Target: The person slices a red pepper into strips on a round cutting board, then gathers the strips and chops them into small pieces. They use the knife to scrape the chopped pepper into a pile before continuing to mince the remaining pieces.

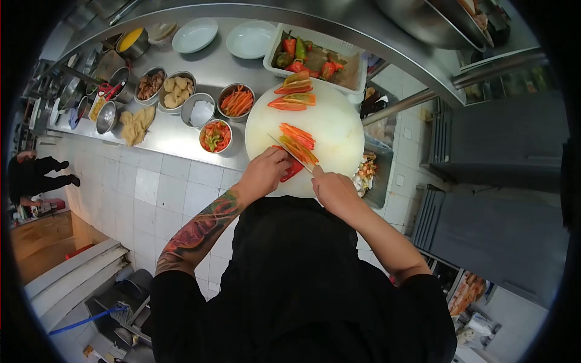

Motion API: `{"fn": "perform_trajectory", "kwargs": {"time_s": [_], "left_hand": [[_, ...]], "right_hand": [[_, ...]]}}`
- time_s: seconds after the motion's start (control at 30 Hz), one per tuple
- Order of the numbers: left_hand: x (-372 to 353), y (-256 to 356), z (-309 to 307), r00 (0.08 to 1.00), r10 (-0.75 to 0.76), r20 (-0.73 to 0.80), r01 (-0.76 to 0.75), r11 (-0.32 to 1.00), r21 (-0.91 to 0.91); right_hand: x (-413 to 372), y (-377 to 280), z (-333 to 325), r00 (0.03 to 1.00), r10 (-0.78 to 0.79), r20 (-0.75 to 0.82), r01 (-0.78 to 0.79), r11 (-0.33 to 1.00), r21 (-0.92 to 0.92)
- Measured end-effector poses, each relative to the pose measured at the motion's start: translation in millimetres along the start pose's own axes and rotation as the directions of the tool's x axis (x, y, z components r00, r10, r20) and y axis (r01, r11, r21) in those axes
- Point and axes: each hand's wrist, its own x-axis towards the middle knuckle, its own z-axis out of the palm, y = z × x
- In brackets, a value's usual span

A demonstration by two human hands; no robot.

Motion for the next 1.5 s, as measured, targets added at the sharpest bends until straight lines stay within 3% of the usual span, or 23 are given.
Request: {"fn": "perform_trajectory", "kwargs": {"time_s": [0.17,0.27,0.4,0.57,0.7,0.8,0.93,1.0,1.33,1.5], "left_hand": [[-2,-10,-11,0.991,0.03,0.128,-0.021,0.998,-0.066],[-1,-12,-13,0.99,0.06,0.129,-0.051,0.996,-0.072],[-3,-15,-13,0.99,0.072,0.122,-0.065,0.996,-0.06],[-6,-19,-7,0.996,0.049,0.076,-0.041,0.993,-0.109],[-8,-20,-9,0.997,0.054,0.049,-0.049,0.994,-0.099],[-10,-21,-3,0.998,0.051,0.032,-0.046,0.99,-0.132],[-13,-21,-3,1.0,0.028,0.011,-0.026,0.989,-0.143],[-14,-24,0,1.0,0.024,0.017,-0.022,0.991,-0.136],[-20,-21,4,0.997,0.018,-0.081,-0.031,0.985,-0.17],[-14,-20,8,0.988,0.018,-0.156,-0.047,0.982,-0.184]], "right_hand": [[-13,-13,-30,0.997,0.026,0.073,-0.026,1.0,-0.003],[0,-7,-8,0.996,0.048,0.079,-0.049,0.999,0.011],[-2,-18,-26,0.994,0.051,0.091,-0.049,0.998,-0.025],[8,-12,-8,0.989,0.086,0.122,-0.086,0.996,-0.004],[-6,-26,-37,0.982,0.088,0.167,-0.088,0.996,-0.006],[7,-19,-7,0.983,0.112,0.143,-0.115,0.993,0.017],[8,-22,-20,0.991,0.075,0.111,-0.077,0.997,0.02],[-3,-29,-35,0.973,0.11,0.204,-0.113,0.994,0.003],[12,-12,0,0.988,0.09,0.126,-0.095,0.995,0.033],[12,-6,-23,0.986,0.058,0.155,-0.061,0.998,0.016]]}}
